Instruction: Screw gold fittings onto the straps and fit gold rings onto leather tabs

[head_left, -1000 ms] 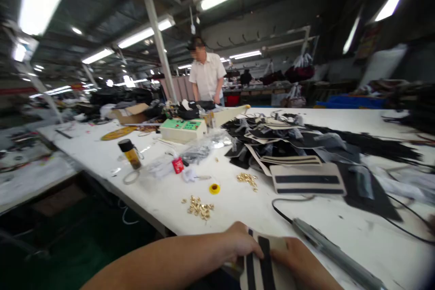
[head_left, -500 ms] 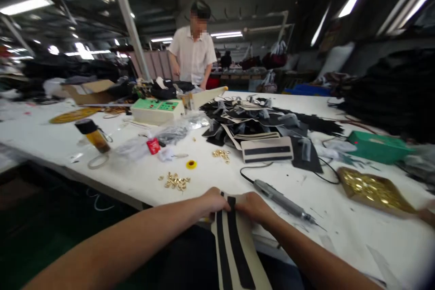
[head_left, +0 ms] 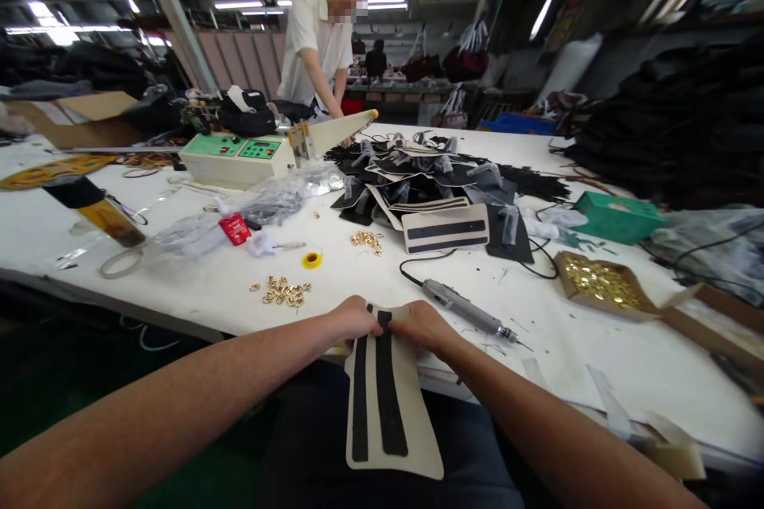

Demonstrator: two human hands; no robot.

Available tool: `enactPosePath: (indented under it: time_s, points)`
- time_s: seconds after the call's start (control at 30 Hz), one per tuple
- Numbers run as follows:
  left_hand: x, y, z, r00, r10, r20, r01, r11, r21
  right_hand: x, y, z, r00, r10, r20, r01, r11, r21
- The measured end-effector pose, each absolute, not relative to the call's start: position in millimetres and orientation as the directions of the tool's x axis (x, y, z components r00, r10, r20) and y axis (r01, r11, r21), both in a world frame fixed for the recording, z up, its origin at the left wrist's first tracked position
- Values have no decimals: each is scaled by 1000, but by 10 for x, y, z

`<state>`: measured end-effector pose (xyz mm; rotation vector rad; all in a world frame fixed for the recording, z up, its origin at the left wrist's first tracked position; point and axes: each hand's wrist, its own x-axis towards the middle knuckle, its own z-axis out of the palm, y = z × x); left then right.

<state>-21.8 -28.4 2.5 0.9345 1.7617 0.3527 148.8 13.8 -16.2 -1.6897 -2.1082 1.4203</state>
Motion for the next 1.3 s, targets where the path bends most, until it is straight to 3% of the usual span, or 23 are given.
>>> enactPosePath:
  time_s: [0.4, 0.7, 0.87, 1.3]
  points:
    - [-254, -312, -88, -112, 818, -565, 535, 528, 659, 1462, 116, -176, -358, 816, -454, 752, -37, -658]
    - [-288, -576, -213, -154, 978, -141, 722, 209, 659, 1449, 102, -186, -342, 832, -436, 765, -23, -643]
    - [-292, -700, -267, -27, 996, 84, 779, -32, 626, 1450, 105, -222, -355, 835, -420, 747, -16, -664]
    - [-303, -707, -542, -28, 984, 177, 737, -99, 668, 1499, 157, -328, -397, 815, -422, 690, -39, -723]
